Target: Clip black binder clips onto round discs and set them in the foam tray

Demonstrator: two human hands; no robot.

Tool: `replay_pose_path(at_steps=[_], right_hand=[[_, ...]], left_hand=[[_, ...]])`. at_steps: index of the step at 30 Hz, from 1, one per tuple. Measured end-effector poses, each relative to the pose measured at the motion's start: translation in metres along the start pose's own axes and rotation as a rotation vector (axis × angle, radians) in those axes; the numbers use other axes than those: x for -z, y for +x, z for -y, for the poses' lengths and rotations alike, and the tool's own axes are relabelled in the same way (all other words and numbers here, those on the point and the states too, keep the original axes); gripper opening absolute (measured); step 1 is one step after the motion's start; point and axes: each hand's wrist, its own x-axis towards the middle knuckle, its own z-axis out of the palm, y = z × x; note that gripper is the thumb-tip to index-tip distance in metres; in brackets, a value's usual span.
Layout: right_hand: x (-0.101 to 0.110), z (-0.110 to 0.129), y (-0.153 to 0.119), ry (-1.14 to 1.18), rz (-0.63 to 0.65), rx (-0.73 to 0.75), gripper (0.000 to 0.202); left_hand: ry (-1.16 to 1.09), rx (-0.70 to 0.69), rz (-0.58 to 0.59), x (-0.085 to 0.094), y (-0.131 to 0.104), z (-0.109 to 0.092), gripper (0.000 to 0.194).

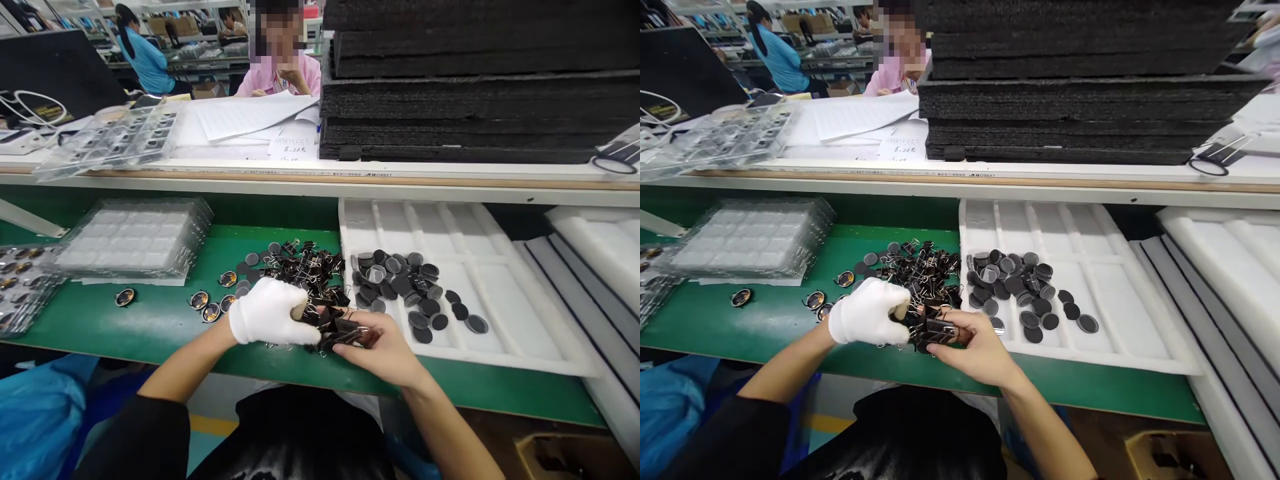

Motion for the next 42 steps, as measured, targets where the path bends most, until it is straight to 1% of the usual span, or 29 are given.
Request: replay_pose_path(at_steps=[1, 2, 4, 7, 9, 11, 13, 15, 18, 20, 22, 25, 30, 34, 37, 39, 42], right_hand=[[0.004, 0.006, 0.003, -0.027, 0.017, 0.009, 0.02], [0.007, 0.013, 0.007, -0.055, 0.033, 0.019, 0.023], [0.013, 0.029, 0.016, -0.109, 0.061, 0.035, 0.023], [0.019, 0.055, 0.032, -0.157, 0.1, 0.047, 0.017], [0.019, 0.067, 0.044, -0.141, 0.074, 0.05, 0.02], [0.015, 0.072, 0.057, -0.049, -0.038, 0.07, 0.026], [0.009, 0.068, 0.072, 0.09, -0.194, 0.104, 0.028], [0.005, 0.06, 0.086, 0.204, -0.327, 0.138, 0.027], [0.004, 0.048, 0.102, 0.217, -0.462, 0.167, 0.03], [0.007, 0.043, 0.107, 0.169, -0.512, 0.172, 0.031], [0.013, 0.043, 0.108, 0.14, -0.523, 0.166, 0.031], [0.02, 0.045, 0.107, 0.138, -0.491, 0.131, 0.031], [0.025, 0.047, 0.106, 0.102, -0.49, 0.111, 0.034], [0.029, 0.045, 0.105, 0.045, -0.473, 0.119, 0.031], [0.032, 0.042, 0.105, 0.015, -0.439, 0.119, 0.03], [0.032, 0.04, 0.105, 0.044, -0.415, 0.11, 0.031], [0.032, 0.038, 0.108, 0.11, -0.394, 0.104, 0.027]], left_hand=[[0.008, -0.023, 0.028, 0.005, 0.006, -0.002, 0.046], [0.003, -0.044, 0.029, 0.01, 0.012, -0.004, 0.051], [-0.018, -0.07, -0.015, 0.017, 0.021, -0.009, 0.056], [-0.027, -0.106, -0.125, 0.026, 0.03, -0.009, 0.053], [-0.022, -0.115, -0.229, 0.032, 0.032, -0.002, 0.05], [-0.047, -0.09, -0.299, 0.039, 0.034, 0.006, 0.048], [-0.12, -0.026, -0.311, 0.045, 0.035, 0.014, 0.046], [-0.221, 0.053, -0.281, 0.046, 0.038, 0.019, 0.045], [-0.389, 0.125, -0.199, 0.041, 0.044, 0.02, 0.043], [-0.46, 0.132, -0.176, 0.034, 0.048, 0.019, 0.044], [-0.489, 0.125, -0.179, 0.028, 0.051, 0.019, 0.046], [-0.509, 0.132, -0.154, 0.024, 0.053, 0.02, 0.047], [-0.526, 0.144, -0.091, 0.02, 0.054, 0.025, 0.044], [-0.522, 0.159, -0.086, 0.015, 0.056, 0.023, 0.045], [-0.523, 0.176, -0.098, 0.015, 0.058, 0.019, 0.048], [-0.525, 0.183, -0.095, 0.016, 0.059, 0.017, 0.047], [-0.526, 0.213, -0.059, 0.019, 0.06, 0.019, 0.048]])
